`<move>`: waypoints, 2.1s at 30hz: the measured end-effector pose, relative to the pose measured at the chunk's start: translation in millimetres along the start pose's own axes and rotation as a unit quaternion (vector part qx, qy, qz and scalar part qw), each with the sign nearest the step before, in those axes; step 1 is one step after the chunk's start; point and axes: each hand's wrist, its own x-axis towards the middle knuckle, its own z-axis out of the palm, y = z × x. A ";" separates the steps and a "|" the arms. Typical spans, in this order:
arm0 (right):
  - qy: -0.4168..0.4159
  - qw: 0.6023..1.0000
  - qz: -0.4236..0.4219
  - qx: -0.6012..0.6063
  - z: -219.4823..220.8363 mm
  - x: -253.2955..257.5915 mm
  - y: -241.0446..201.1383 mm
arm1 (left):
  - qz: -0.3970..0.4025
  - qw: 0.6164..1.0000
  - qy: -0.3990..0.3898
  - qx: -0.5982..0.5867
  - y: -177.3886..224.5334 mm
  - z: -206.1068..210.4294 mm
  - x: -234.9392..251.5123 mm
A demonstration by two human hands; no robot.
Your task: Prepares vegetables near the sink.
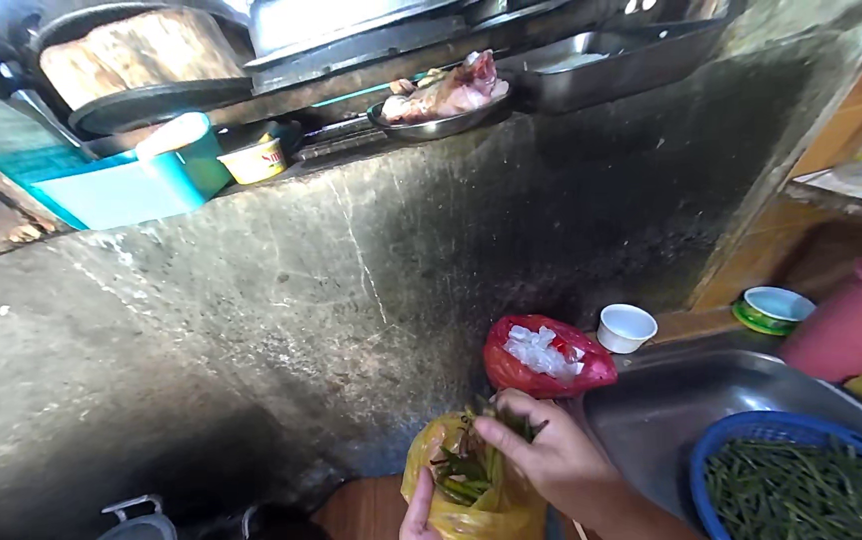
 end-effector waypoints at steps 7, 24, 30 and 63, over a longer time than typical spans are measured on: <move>-0.103 0.981 0.123 -0.111 -12.8 17.3 -17.4 | -0.007 0.999 -0.039 0.009 2.7 -6.1 0.2; -0.055 0.993 -0.034 0.099 12.2 20.2 -7.0 | -0.018 0.995 -0.079 0.058 2.9 -10.7 1.6; -0.006 0.958 0.156 0.240 -5.0 21.9 -16.8 | -0.014 0.993 -0.067 0.101 8.3 -17.1 -3.4; -0.188 0.937 -0.156 -0.251 -59.1 -43.6 17.7 | -0.032 0.980 -0.196 0.005 -5.9 -0.7 31.0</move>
